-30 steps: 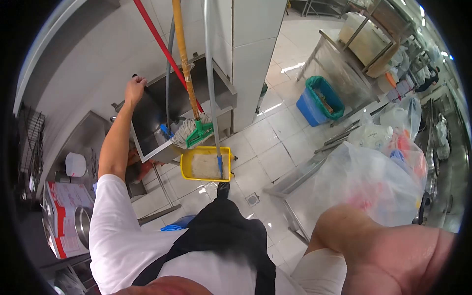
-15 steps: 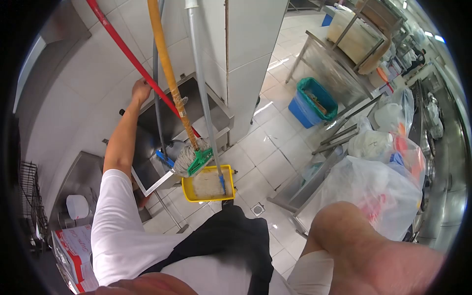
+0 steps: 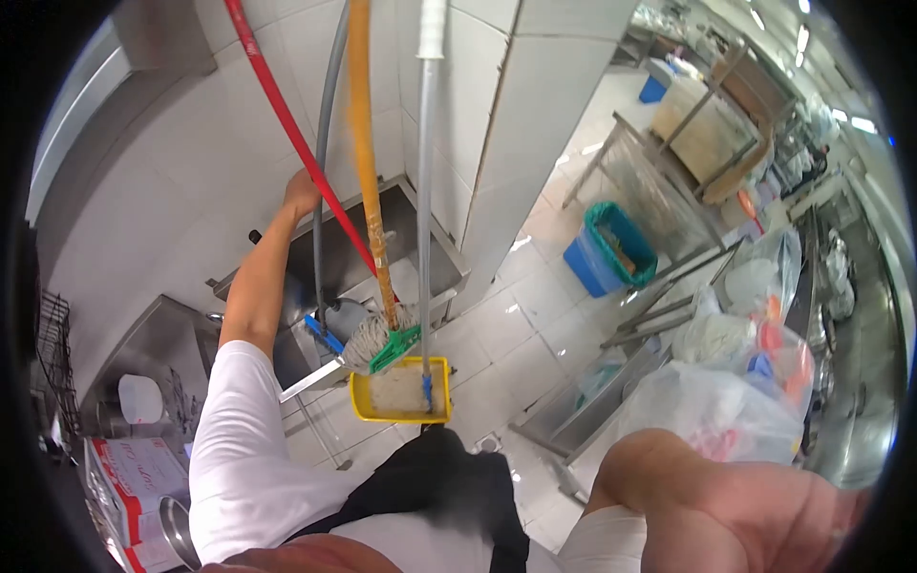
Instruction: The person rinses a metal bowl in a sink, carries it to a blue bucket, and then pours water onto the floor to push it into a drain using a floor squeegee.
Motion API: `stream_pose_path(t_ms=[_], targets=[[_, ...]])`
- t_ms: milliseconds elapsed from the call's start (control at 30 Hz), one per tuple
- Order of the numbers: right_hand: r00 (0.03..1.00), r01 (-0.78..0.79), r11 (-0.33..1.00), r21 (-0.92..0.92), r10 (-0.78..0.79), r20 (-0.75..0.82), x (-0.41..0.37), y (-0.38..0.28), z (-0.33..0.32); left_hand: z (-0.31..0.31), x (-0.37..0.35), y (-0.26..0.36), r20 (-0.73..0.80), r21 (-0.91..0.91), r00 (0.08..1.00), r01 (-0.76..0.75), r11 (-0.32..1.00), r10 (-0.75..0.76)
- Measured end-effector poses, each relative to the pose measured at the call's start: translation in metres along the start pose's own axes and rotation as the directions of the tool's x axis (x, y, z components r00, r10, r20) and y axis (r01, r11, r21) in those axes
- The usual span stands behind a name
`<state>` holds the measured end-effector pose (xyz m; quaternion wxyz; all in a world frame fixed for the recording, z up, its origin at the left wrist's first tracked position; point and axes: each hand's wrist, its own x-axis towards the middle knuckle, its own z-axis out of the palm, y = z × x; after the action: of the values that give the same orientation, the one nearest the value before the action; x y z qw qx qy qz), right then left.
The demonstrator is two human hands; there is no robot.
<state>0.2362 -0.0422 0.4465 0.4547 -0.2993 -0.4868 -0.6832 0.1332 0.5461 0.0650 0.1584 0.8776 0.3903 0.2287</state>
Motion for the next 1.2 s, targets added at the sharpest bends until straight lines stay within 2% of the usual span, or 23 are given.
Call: stream_pose_path(t_ms=[67, 167, 233, 300, 367, 467, 533, 600, 633, 733, 800, 833, 867, 933, 967, 1000, 1033, 1067, 1100, 1133, 1167, 1200], targets=[[0.997, -0.026, 0.999, 0.045, 0.022, 0.073, -0.013, 0.007, -0.011, -0.021, -0.017, 0.008, -0.036, -0.147, 0.990, 0.131, 0.980, -0.137], [0.958, -0.159, 0.986, 0.044, 0.143, 0.247, -0.035, 0.000, -0.011, -0.047, -0.037, 0.005, -0.108, -0.153, 0.971, 0.194, 0.969, -0.212], [0.932, -0.250, 0.960, 0.130, 0.202, 0.300, -0.049, -0.005, -0.007, -0.064, -0.049, 0.001, -0.178, -0.152, 0.942, 0.260, 0.953, -0.286], [0.859, -0.380, 0.916, 0.128, 0.298, 0.416, -0.063, -0.015, -0.008, -0.075, -0.060, -0.006, -0.222, -0.154, 0.908, 0.326, 0.933, -0.354], [0.739, -0.514, 0.851, 0.104, 0.379, 0.557, -0.077, -0.027, -0.005, -0.086, -0.069, -0.020, -0.253, -0.160, 0.869, 0.395, 0.905, -0.425], [0.579, -0.672, 0.733, 0.103, 0.434, 0.690, -0.109, -0.041, 0.008, -0.094, -0.087, -0.011, -0.199, -0.213, 0.867, 0.417, 0.883, -0.457], [0.506, -0.722, 0.681, 0.117, 0.406, 0.761, -0.132, -0.055, 0.018, -0.095, -0.110, 0.010, -0.250, -0.193, 0.868, 0.390, 0.900, -0.430], [0.362, -0.806, 0.587, 0.082, 0.377, 0.852, -0.148, -0.067, 0.023, -0.099, -0.122, 0.016, -0.291, -0.183, 0.870, 0.358, 0.915, -0.399], [0.324, -0.818, 0.570, 0.069, 0.359, 0.876, -0.158, -0.073, 0.025, -0.096, -0.127, 0.014, -0.295, -0.185, 0.873, 0.347, 0.919, -0.389], [0.137, -0.874, 0.487, 0.002, 0.242, 0.960, -0.189, -0.091, 0.019, -0.099, -0.166, 0.027, -0.219, -0.240, 0.908, 0.305, 0.922, -0.357], [0.023, -0.905, 0.422, -0.049, 0.165, 0.986, -0.210, -0.104, 0.013, -0.108, -0.198, 0.056, -0.222, -0.371, 0.930, 0.196, 0.908, -0.292], [-0.019, -0.918, 0.391, -0.064, 0.118, 0.993, -0.220, -0.111, 0.008, -0.109, -0.210, 0.061, -0.224, -0.360, 0.948, 0.133, 0.923, -0.224], [-0.050, -0.928, 0.365, -0.075, 0.078, 0.996, -0.229, -0.115, 0.003, -0.110, -0.220, 0.068, -0.233, -0.348, 0.962, 0.057, 0.936, -0.145], [-0.109, -0.942, 0.319, -0.108, 0.014, 0.994, -0.241, -0.123, -0.014, -0.132, -0.238, 0.102, -0.155, -0.397, 0.968, 0.120, 0.910, -0.195], [-0.133, -0.947, 0.296, -0.120, -0.021, 0.991, -0.245, -0.126, -0.021, -0.138, -0.244, 0.109, -0.105, -0.359, 0.980, 0.124, 0.925, -0.172], [-0.138, -0.960, 0.259, -0.111, -0.090, 0.986, -0.247, -0.133, -0.021, -0.135, -0.245, 0.106, -0.088, -0.305, 0.986, 0.109, 0.946, -0.142], [-0.161, -0.964, 0.231, -0.132, -0.111, 0.981, -0.242, -0.141, -0.023, -0.152, -0.253, 0.133, -0.048, -0.150, 0.978, 0.192, 0.970, -0.201], [-0.162, -0.972, 0.194, -0.131, -0.151, 0.975, -0.238, -0.145, -0.029, -0.132, -0.244, 0.111, -0.067, -0.024, 0.997, 0.042, 0.999, -0.043], [-0.177, -0.965, 0.226, -0.130, -0.206, 0.962, -0.252, -0.148, -0.036, -0.135, -0.254, 0.121, -0.135, -0.046, 0.984, 0.114, 0.992, -0.120], [-0.152, -0.972, 0.214, -0.101, -0.234, 0.960, -0.268, -0.152, -0.044, -0.137, -0.263, 0.128, -0.201, -0.076, 0.960, 0.183, 0.980, -0.195], [-0.194, -0.972, 0.187, -0.145, -0.280, 0.940, -0.270, -0.159, -0.048, -0.137, -0.262, 0.125, -0.165, -0.149, 0.978, 0.100, 0.984, -0.124], [-0.276, -0.954, 0.197, -0.226, -0.286, 0.918, -0.268, -0.161, -0.056, -0.144, -0.278, 0.152, -0.223, -0.280, 0.954, 0.134, 0.951, -0.200]])
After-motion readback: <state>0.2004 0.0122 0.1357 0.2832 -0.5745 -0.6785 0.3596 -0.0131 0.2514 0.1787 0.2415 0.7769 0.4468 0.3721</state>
